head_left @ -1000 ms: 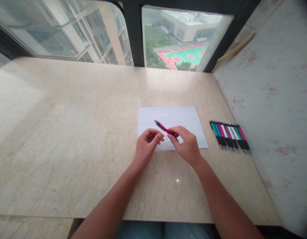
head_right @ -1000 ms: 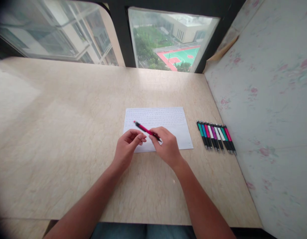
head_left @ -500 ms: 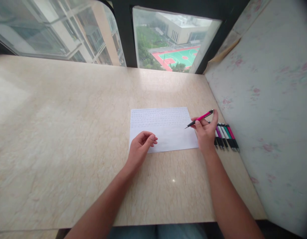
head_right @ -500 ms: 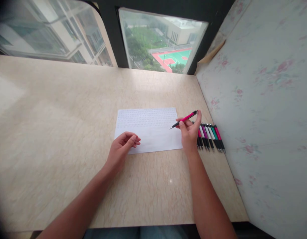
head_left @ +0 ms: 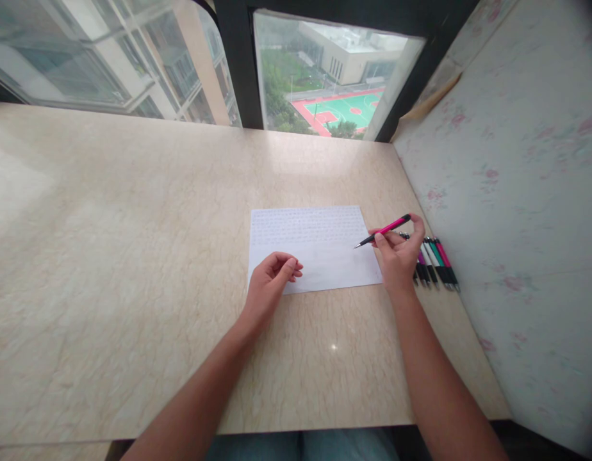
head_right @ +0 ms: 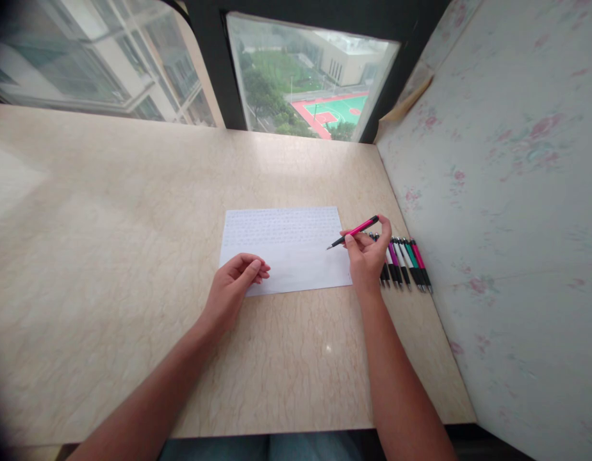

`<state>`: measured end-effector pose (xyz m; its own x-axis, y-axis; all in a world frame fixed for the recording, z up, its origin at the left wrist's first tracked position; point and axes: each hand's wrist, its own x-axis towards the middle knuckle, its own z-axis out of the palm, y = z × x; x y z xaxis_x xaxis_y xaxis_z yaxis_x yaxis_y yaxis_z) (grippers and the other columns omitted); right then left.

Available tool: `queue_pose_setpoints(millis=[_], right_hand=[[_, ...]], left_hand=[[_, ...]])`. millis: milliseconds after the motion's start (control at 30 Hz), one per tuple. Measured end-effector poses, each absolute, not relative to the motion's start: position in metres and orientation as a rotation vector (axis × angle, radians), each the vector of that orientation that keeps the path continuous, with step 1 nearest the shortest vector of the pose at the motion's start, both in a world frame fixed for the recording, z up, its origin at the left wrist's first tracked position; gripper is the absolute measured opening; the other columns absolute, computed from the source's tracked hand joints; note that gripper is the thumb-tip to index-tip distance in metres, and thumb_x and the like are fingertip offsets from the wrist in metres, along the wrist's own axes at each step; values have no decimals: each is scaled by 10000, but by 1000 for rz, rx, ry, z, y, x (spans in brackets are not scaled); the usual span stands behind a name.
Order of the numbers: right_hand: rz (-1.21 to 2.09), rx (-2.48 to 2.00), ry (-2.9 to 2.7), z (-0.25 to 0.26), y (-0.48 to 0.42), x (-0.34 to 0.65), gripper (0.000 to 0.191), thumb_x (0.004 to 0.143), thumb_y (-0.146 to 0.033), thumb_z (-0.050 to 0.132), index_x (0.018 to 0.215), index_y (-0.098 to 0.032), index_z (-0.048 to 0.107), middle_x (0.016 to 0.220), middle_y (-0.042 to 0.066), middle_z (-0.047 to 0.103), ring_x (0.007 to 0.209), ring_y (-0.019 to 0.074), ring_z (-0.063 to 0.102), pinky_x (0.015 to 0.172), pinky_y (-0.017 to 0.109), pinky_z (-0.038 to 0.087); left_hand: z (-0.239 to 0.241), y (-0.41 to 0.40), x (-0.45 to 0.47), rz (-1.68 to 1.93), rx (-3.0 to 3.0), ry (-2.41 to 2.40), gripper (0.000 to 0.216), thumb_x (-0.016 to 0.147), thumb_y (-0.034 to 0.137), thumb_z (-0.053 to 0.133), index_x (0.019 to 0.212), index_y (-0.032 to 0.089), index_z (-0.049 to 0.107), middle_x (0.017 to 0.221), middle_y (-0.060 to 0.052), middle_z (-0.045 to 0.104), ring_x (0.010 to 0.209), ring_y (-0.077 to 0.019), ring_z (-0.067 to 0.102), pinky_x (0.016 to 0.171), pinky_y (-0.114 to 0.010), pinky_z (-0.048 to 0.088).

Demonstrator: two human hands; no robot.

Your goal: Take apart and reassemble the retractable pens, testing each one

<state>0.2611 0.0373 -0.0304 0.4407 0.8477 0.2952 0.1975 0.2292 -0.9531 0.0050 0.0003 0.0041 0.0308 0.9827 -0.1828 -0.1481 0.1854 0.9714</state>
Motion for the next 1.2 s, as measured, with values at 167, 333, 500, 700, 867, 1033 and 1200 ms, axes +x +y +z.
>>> queue_pose_setpoints(millis=[167, 333, 500, 700, 867, 1033, 1200], right_hand=[[605, -1288, -1047, -28, 37, 258, 806, 824, -295, 666, 1479, -273, 196, 899, 39, 735, 788, 198, 705, 733, 370, 578], [674, -1269, -1005, -26, 38, 256, 875, 799, -329, 713, 1499, -250, 195, 881, 21, 731, 779, 169, 691, 716, 314, 577], [681, -1259, -980, -28, 38, 257, 882, 799, -348, 716, 1504, -258, 193, 896, 26, 733, 791, 174, 699, 713, 313, 580], [687, -1252, -1005, -29, 38, 257, 859, 791, -327, 728, 1483, -261, 223, 890, 26, 745, 785, 175, 710, 691, 298, 587], [692, -1234, -1023, -29, 37, 256, 829, 770, -290, 748, 1436, -268, 255, 851, 10, 754, 765, 183, 725, 652, 288, 596], [722, -1209, -1040, -24, 34, 251, 842, 782, -284, 739, 1452, -276, 229, 836, 4, 753, 750, 185, 728, 641, 296, 602], [793, -1186, -1056, -19, 30, 243, 801, 780, -290, 742, 1419, -281, 258, 831, 6, 756, 707, 178, 717, 627, 291, 596]], left_hand=[[4, -1, 6, 1108, 1046, 1177, 162, 840, 345, 655, 811, 185, 658, 826, -56, 702, 729, -170, 650, 666, -284, 474], [0, -2, 5, 1051, 1184, 1202, 130, 847, 317, 637, 835, 189, 658, 837, -49, 692, 748, -172, 658, 680, -289, 489], [-2, -2, 4, 1046, 1231, 1195, 128, 854, 314, 628, 839, 191, 661, 836, -53, 692, 758, -179, 665, 692, -295, 502], [-3, -3, 3, 1039, 1308, 1207, 128, 870, 304, 606, 850, 187, 653, 839, -51, 692, 761, -170, 667, 696, -285, 503], [-3, -3, 3, 1002, 1402, 1229, 136, 886, 292, 577, 858, 173, 638, 827, -43, 686, 770, -163, 666, 712, -289, 507], [-3, -3, 3, 1014, 1419, 1224, 133, 891, 283, 574, 861, 168, 632, 826, -39, 684, 761, -150, 663, 705, -278, 512], [-5, -3, 2, 1010, 1457, 1233, 133, 895, 285, 570, 864, 171, 632, 825, -39, 689, 758, -152, 668, 703, -284, 522]])
